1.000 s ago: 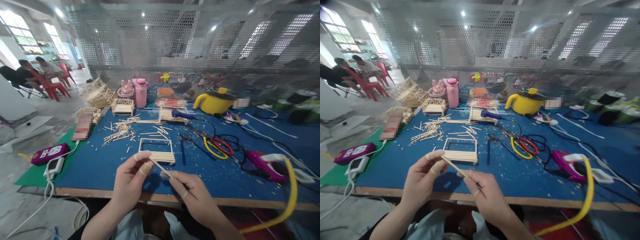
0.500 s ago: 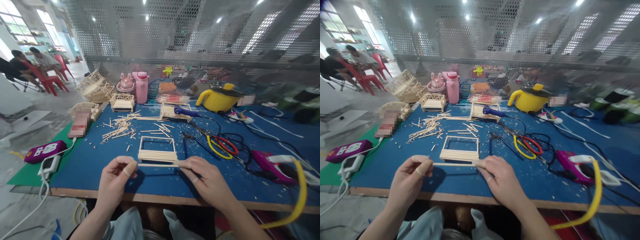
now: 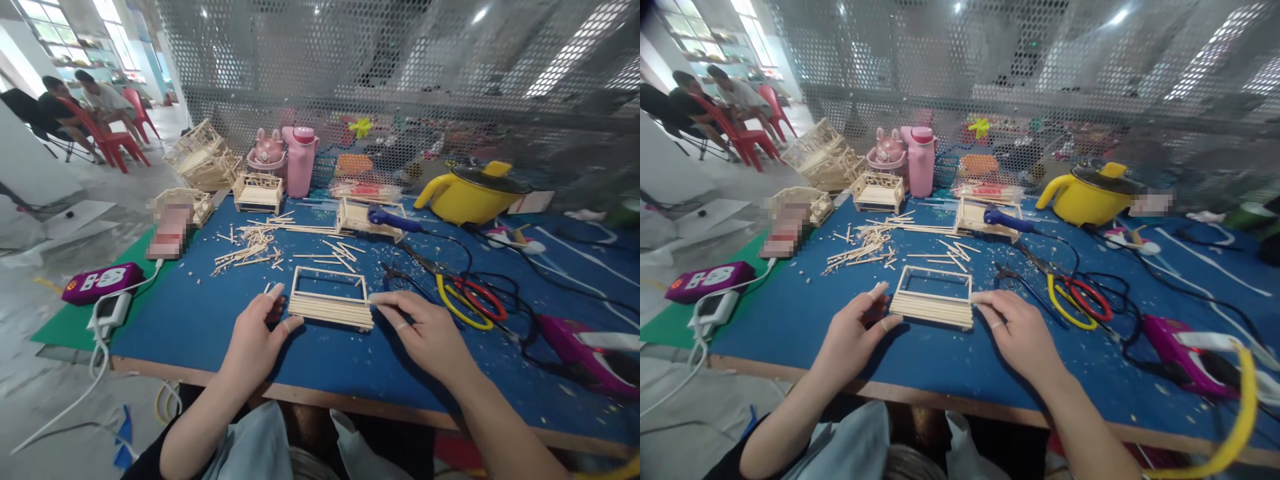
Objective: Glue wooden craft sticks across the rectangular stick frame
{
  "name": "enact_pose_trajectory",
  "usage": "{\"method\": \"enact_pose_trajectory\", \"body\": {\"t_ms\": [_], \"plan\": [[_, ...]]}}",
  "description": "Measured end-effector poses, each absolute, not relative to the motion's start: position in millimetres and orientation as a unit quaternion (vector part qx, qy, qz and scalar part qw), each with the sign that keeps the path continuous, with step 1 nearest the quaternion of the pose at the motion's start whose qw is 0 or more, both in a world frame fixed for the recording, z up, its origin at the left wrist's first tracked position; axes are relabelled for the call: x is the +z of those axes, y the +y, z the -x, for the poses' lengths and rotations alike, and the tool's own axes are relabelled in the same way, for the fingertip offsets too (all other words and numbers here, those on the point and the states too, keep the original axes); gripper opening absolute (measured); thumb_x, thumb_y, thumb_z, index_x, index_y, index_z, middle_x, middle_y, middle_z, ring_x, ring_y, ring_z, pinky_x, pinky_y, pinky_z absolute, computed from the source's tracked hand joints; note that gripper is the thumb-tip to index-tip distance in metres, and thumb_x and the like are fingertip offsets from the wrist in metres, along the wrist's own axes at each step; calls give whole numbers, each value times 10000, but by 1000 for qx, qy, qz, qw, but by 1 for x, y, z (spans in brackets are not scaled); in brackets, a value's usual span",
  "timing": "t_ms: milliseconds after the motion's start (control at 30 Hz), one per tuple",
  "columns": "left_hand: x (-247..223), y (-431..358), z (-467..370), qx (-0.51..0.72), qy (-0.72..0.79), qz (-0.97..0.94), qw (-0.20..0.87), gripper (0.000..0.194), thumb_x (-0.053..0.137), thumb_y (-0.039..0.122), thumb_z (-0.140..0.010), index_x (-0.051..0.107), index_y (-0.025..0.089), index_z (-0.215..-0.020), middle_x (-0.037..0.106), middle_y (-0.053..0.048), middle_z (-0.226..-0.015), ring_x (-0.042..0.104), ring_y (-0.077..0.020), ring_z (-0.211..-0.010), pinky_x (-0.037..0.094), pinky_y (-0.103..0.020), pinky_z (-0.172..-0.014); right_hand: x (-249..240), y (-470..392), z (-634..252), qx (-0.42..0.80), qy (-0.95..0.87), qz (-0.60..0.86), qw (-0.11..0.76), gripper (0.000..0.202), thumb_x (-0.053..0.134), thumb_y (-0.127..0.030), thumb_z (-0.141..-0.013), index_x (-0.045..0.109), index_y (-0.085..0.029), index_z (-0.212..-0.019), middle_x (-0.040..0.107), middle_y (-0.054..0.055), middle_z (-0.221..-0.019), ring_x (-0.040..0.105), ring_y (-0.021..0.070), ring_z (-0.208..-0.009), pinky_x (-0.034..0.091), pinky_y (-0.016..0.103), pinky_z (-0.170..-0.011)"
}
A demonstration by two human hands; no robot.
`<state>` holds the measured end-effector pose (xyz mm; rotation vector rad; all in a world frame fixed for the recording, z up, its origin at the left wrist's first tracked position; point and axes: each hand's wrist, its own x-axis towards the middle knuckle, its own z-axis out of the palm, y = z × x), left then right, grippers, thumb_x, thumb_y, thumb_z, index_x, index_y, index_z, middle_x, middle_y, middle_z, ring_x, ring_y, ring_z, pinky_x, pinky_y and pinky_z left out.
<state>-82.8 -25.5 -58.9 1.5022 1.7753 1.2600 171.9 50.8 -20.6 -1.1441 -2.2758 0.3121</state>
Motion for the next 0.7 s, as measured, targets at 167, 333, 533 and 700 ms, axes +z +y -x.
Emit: {"method": "enact_pose_trajectory", "body": {"t_ms": [167,333,533,700], "plan": [[-54,-24,80,433,654,-579,223,409,642,308,-820,596,158,-1198,679,-52,-921,638,-185,-812,525,-337,-773,-24,53,-173,131,-849,431,276,214,489,-269,-916,698,-243,-957,736,33,-941,675,206,-879,524,346,-797],[-53,-24,77,428,655,-588,206,361,621,294,-841,610,165,-1178,684,-42,-888,642,-185,-804,507,-314,-753,-26,55,-173,139,-855,426,261,220,497,-258,-916,709,-247,-974,739,29,-947,676,201,-885,523,342,-803],[-54,-24,76,428,661,-582,205,288,614,304,-846,658,181,-1103,706,-52,-883,649,-192,-789,503,-317,-739,-24,56,-171,151,-862,412,256,233,495,-235,-904,723,-238,-950,747,44,-955,691,198,-870,541,327,-782],[-52,-24,75,431,657,-581,211,332,600,317,-851,645,184,-1151,714,-69,-915,657,-213,-839,506,-329,-757,-24,57,-172,143,-859,425,249,223,504,-243,-898,723,-244,-937,750,32,-935,693,200,-859,541,337,-785]]}}
